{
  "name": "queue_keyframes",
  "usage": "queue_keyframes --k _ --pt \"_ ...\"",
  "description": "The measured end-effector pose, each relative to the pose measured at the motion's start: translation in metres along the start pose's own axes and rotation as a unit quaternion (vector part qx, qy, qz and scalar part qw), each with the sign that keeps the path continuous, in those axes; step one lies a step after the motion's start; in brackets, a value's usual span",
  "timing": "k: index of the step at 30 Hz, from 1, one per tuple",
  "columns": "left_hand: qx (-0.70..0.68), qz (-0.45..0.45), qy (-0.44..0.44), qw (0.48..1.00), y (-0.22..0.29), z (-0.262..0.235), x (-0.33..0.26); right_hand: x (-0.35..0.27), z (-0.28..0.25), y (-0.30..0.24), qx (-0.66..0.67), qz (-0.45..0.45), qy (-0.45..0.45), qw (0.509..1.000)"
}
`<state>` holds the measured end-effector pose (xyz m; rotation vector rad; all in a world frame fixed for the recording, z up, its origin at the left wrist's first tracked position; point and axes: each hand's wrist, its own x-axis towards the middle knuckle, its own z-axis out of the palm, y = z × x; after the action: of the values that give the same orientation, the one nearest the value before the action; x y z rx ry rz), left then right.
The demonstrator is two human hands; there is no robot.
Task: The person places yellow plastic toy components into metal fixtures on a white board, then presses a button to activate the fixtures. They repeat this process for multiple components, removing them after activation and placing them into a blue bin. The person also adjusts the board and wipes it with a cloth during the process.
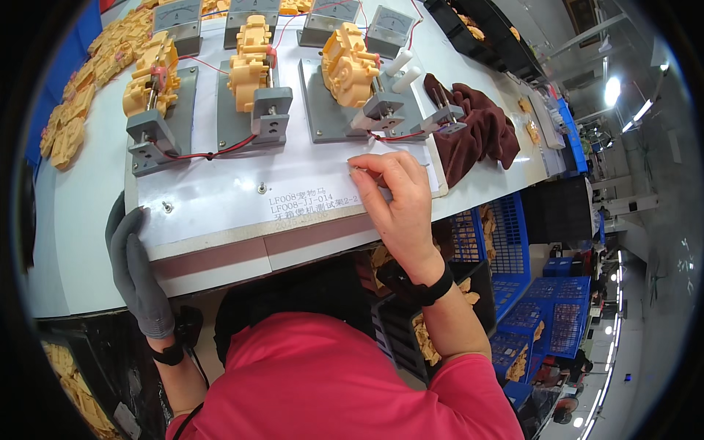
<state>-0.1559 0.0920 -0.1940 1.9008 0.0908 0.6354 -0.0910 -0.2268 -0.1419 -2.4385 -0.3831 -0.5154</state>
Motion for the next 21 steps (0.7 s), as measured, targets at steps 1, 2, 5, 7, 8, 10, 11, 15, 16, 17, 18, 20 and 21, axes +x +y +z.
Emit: queue_keyframes --k 1,2,5,7,8,10,11,15,16,17,18,20,21 --pt "0.0 -0.001 0.001 1.0 0.0004 0.0 -0.0002 0.0002 0.0001 -0.0003 -0.001 -0.001 0.0 1.0" --pt "0.001 -0.003 0.002 1.0 0.0009 0.0001 -0.0004 0.0003 0.0002 -0.0005 -0.003 -0.001 0.0 1.0" --pt "-0.001 -0.004 -0.001 1.0 0.0006 -0.0004 -0.0002 0.0001 0.0003 -0.0008 -0.005 0.001 0.0 1.0" --pt "-0.004 -0.002 -0.003 1.0 -0.0001 -0.0007 -0.0002 0.0 0.0005 -0.0008 -0.004 0.001 0.001 1.0" --pt "-0.007 -0.001 -0.003 1.0 -0.0005 -0.0006 0.0 -0.0001 0.0006 -0.0009 -0.004 0.001 0.001 1.0" --pt "-0.011 -0.003 -0.002 1.0 -0.0009 -0.0006 -0.0002 -0.0004 0.0009 -0.0015 0.0 0.004 0.002 1.0" --pt "-0.013 -0.007 -0.001 1.0 -0.0006 -0.0003 -0.0005 -0.0005 0.0009 -0.0017 0.001 0.005 0.002 1.0" --pt "-0.014 -0.009 -0.003 1.0 0.0017 -0.0005 0.0 -0.0004 0.0009 -0.0002 -0.002 0.004 -0.002 1.0" --pt "-0.009 -0.005 -0.009 1.0 0.0012 -0.0011 -0.0003 -0.0004 0.0007 -0.0008 -0.001 0.006 -0.002 1.0" --pt "-0.005 0.0 -0.016 1.0 0.0002 -0.0019 -0.0007 -0.0004 0.0005 -0.0012 0.0 0.008 -0.003 1.0" --pt "0.0 0.004 -0.022 1.0 -0.0003 -0.0027 -0.001 -0.0003 0.0004 -0.0012 -0.001 0.008 -0.003 1.0" --pt "0.004 0.01 -0.022 1.0 -0.0007 -0.0033 -0.0011 -0.0003 0.0002 -0.0011 -0.004 0.006 -0.005 1.0" --pt "0.006 0.012 -0.023 1.0 -0.0009 -0.0035 -0.0009 -0.0002 0.0002 -0.0016 -0.003 0.006 -0.005 1.0"
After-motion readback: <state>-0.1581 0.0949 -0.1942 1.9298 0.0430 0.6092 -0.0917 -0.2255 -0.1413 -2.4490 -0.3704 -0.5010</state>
